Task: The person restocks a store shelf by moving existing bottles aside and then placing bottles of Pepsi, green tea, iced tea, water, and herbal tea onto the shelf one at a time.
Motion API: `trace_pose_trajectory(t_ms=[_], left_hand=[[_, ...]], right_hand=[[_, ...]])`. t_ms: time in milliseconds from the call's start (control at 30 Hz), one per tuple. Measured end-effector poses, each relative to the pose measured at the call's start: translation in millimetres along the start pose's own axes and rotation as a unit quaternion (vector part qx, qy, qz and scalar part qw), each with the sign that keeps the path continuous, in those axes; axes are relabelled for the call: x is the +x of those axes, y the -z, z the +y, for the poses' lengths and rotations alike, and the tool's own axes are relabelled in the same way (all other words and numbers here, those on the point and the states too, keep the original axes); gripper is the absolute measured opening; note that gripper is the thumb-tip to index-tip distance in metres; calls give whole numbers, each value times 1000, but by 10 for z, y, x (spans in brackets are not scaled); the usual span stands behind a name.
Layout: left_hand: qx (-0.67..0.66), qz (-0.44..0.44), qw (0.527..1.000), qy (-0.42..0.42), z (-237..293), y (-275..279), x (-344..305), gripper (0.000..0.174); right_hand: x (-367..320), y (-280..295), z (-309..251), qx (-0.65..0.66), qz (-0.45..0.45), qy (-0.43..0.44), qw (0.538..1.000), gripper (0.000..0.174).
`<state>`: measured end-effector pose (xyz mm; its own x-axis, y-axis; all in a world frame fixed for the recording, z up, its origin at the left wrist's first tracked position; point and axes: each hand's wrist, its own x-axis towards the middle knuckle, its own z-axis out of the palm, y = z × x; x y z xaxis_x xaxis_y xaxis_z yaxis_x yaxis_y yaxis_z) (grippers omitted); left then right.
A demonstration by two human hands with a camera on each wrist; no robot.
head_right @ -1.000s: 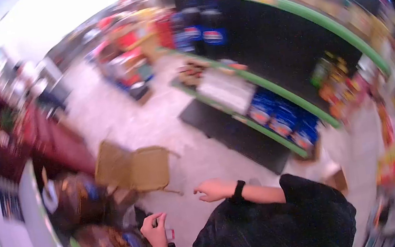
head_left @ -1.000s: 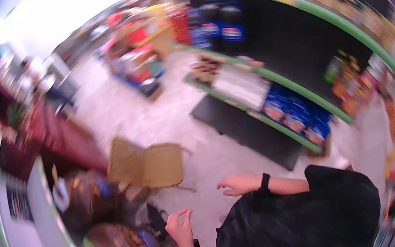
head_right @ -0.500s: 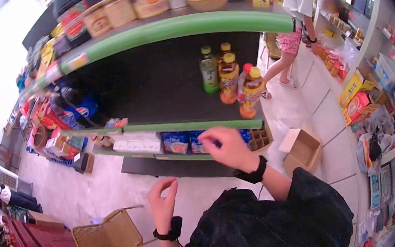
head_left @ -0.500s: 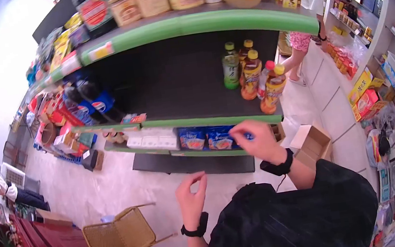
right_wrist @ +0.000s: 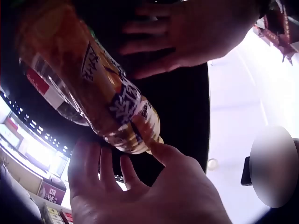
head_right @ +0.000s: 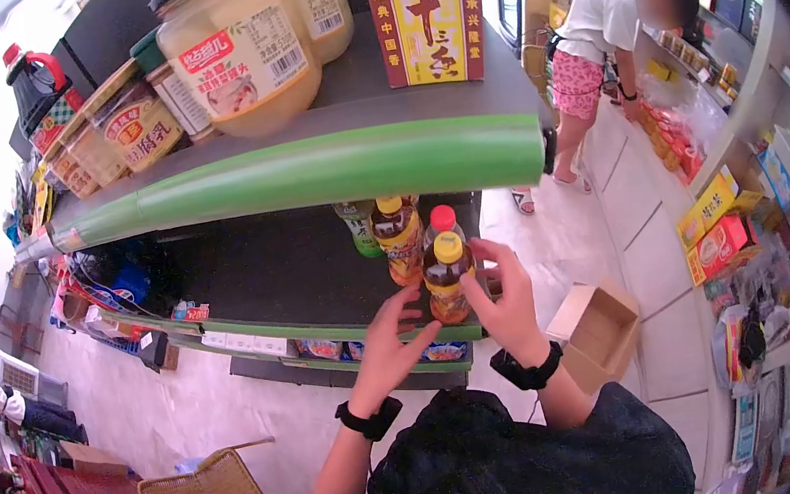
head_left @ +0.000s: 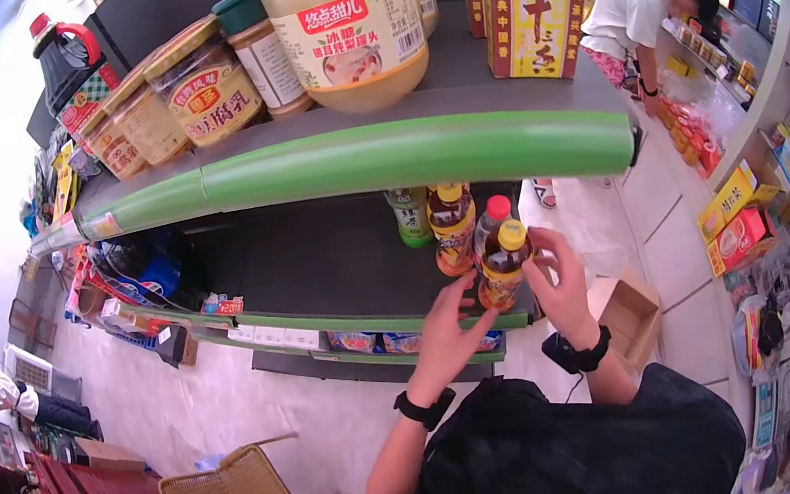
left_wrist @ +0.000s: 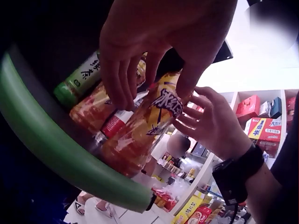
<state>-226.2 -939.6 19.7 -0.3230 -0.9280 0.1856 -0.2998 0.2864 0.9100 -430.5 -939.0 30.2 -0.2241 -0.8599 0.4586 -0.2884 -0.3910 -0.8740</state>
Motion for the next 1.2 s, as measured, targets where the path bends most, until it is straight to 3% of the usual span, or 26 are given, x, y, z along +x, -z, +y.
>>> trace_pose_trajectory(t_ms=[200,433,500,567,700,833,900,1033,1167,1200], left_hand=[[16,27,999,-22,-119,-262,150,74],[27,62,998,-8,-218,-384,131,69],[61,53,997,3,-198,-319,47,68],[48,97,993,-48,-273,-302,-35,71],[11,144,989,-36,-121,-93,-316,71],[-17,198,980,0,-23,224,-660,67],[-37,211,976,44,-16,403,-882,65],[-12,302,953,23,-282,604,-1305,59],[-28,325,945,28,-237,912,-1723,59],[-91,321,942,45,-137,978,-1787,58]], right_hand=[[58,23,116,13,-50,-10,999,59],[-6,-88,15,-50,-41,26,998,77],[-78,-133,-38,-94,-44,81,991,77],[-163,-186,-86,-122,-56,139,981,74],[-252,-359,-381,-131,-62,237,961,74],[-372,-708,-681,-97,-96,273,952,71],[-505,-915,-787,-80,-119,251,957,70],[-756,-1290,-997,-52,-160,254,952,72],[-1111,-1598,-1290,-40,-169,233,957,69],[-1175,-1632,-1319,-41,-172,234,956,70]])
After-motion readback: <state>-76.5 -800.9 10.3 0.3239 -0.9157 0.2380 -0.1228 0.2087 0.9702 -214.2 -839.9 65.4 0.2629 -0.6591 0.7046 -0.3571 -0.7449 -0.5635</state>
